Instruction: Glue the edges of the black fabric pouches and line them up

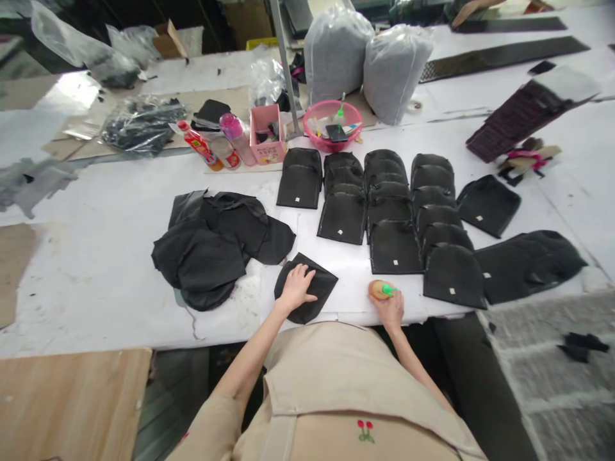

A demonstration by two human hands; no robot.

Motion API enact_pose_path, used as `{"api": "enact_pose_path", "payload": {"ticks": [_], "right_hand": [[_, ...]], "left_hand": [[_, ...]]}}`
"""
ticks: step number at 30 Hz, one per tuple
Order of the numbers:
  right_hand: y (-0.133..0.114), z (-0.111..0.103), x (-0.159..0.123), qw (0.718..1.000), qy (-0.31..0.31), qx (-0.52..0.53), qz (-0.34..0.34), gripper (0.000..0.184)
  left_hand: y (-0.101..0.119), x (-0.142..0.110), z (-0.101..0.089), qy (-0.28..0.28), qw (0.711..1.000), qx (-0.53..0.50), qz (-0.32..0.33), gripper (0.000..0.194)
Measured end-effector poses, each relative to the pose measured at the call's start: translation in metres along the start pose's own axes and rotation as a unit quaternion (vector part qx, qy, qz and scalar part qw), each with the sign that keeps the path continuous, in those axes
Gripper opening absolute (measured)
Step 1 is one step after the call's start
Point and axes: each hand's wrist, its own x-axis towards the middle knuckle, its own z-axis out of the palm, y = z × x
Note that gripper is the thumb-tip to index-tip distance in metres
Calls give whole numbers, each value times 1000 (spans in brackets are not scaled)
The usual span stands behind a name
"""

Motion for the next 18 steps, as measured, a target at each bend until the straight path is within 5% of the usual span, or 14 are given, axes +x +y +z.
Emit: {"api": "enact_pose_path", "payload": {"ticks": [3,10,18], "right_hand": [[-1,-2,0,1000,-11,-5,-2,57],[0,-1,1,1000,-9,-10,9,61],[-1,2,1,1000,7,-9,10,61]], "left_hand": [[-13,-8,12,-6,998,63,7,81],[-11,0,27,17,996,82,16,19],[-8,12,6,-15,994,101,32,22]]}}
